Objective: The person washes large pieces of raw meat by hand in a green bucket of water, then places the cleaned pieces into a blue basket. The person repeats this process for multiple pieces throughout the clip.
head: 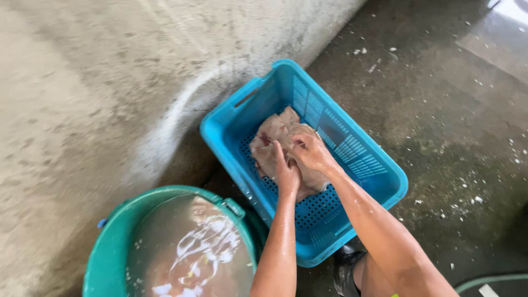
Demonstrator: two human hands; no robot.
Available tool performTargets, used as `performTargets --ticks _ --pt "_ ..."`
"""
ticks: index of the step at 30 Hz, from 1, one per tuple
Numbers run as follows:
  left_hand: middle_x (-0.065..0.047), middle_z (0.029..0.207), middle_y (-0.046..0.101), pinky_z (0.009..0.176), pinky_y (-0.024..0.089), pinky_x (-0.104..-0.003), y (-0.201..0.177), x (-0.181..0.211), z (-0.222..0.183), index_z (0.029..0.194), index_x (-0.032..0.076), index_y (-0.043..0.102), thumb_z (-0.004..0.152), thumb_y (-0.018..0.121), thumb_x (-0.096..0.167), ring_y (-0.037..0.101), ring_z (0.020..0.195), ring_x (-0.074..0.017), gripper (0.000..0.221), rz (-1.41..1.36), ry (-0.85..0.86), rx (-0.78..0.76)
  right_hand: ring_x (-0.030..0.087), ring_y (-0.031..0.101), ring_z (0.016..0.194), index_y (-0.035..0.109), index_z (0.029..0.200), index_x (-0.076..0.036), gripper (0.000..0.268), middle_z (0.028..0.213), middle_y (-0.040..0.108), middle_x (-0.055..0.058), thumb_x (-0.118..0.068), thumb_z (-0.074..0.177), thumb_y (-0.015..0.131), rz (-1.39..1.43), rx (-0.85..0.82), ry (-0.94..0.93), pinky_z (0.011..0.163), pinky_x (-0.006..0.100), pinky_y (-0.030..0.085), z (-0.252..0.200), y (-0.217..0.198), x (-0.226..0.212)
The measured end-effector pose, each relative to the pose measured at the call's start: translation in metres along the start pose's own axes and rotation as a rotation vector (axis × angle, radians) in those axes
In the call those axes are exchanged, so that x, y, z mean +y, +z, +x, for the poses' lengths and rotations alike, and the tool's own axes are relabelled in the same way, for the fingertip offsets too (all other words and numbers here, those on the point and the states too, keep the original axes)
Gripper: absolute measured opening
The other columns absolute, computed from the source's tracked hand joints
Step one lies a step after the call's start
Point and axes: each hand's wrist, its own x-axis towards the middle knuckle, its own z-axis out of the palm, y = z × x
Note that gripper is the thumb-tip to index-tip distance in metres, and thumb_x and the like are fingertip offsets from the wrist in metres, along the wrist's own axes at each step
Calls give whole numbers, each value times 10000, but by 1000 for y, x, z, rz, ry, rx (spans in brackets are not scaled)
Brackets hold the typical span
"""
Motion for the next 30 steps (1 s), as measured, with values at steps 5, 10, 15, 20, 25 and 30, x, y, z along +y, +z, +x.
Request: performTargets --ticks 5,10,15,20,25,30 --pt "-244 1617 406 1169 417 -377 -51 75 2 1630 8 202 1013 526 -3 493 1438 -317 697 -103 66 85 303 699 1026 729 1114 -24 295 1054 743 174 -214 890 703 -131 116 -244 878 396 548 -26 5 -94" --pt "-221 1433 582 1064 481 -394 -121 158 -22 1613 84 262 975 610 33 597 1298 -327 729 19 60 140 237 706 1028 710 1213 -74 318 1087 766 99 -201 922 690 -101 120 -113 887 385 532 -57 31 -169" --pt "-236 1380 594 1035 493 -421 -207 190 -53 1591 89 322 961 632 16 607 1271 -361 706 138 150 265 205 738 1050 662 1258 -38 342 1131 748 116 -162 939 666 158 -40 -250 910 352 569 -81 89 -215" --pt "-237 1375 602 1040 491 -464 -301 160 -100 1558 74 398 947 583 4 603 1260 -387 642 271 60 380 215 731 1062 668 1249 -37 354 1201 732 128 -173 923 684 102 -239 -276 902 359 558 -108 171 -235" --pt "-241 1406 565 1086 424 -482 -392 109 -157 1476 92 491 915 614 190 535 1280 -410 582 532 -293 472 235 722 1094 658 1275 -62 429 1209 717 135 -247 895 729 -21 -432 -174 918 356 557 -121 264 -204" --pt "-216 1530 432 1160 280 -504 -437 59 -207 1493 84 453 899 639 380 384 1393 -424 690 654 -770 303 312 621 1230 564 1378 -73 614 1306 662 178 -402 885 724 -350 -557 -78 1044 420 482 -106 339 -127"
